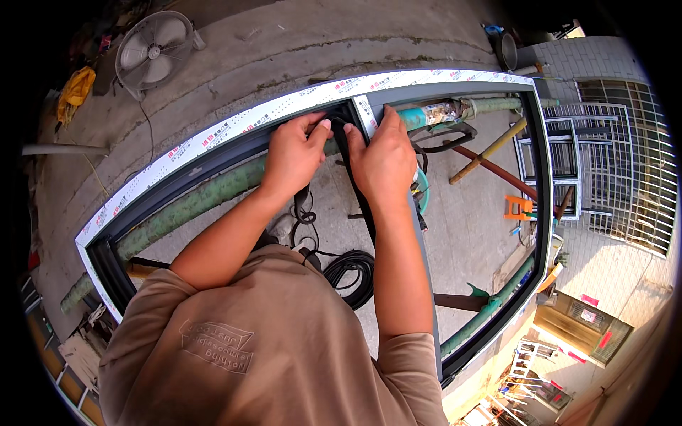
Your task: The person installs a black rubber seal into the frame of a window using shears to cut the rubber strip and pressing it into the groove by hand.
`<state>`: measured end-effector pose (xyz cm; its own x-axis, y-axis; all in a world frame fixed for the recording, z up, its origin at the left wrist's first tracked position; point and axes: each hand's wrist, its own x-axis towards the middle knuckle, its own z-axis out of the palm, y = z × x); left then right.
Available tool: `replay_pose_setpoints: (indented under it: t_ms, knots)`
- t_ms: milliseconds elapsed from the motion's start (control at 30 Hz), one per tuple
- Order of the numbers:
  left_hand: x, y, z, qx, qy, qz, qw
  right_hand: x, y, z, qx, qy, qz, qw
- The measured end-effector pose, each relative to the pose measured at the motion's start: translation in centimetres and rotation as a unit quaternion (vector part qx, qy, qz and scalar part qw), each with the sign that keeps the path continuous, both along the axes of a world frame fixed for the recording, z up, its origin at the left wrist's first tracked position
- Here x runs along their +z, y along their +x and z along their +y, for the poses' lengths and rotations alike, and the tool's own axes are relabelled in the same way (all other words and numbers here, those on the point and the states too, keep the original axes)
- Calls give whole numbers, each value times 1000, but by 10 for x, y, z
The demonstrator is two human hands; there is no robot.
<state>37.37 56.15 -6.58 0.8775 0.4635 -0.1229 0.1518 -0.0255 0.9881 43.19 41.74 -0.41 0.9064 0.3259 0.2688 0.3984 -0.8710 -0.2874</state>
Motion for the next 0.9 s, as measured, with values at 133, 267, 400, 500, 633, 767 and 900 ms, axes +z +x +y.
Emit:
replay_pose_setpoints:
  t_ms: [133, 267, 400, 500, 633, 767, 900]
  knots:
    - [0, 4, -2, -10, -23, 19, 999, 8, 1, 4, -33, 11, 38, 999]
    - [7, 6, -9, 32, -58, 9, 998, 8, -1, 8, -25, -12, 33, 999]
    - [10, 8, -13, 33, -65, 10, 997, 3, -4, 11, -21, -39, -3, 999]
    - [11, 10, -13, 21, -46, 12, 999, 0, -3, 13, -36, -66, -33, 997]
    - [13, 13, -15, 22, -79, 36, 996, 1, -1, 16, -41, -83, -19, 996]
    - [12, 15, -17, 32, -104, 29, 994, 4, -1, 15, -48, -84, 8, 995]
    - [12, 15, -13, 21, -89, 28, 995, 5, -2, 11, -35, -76, 20, 996]
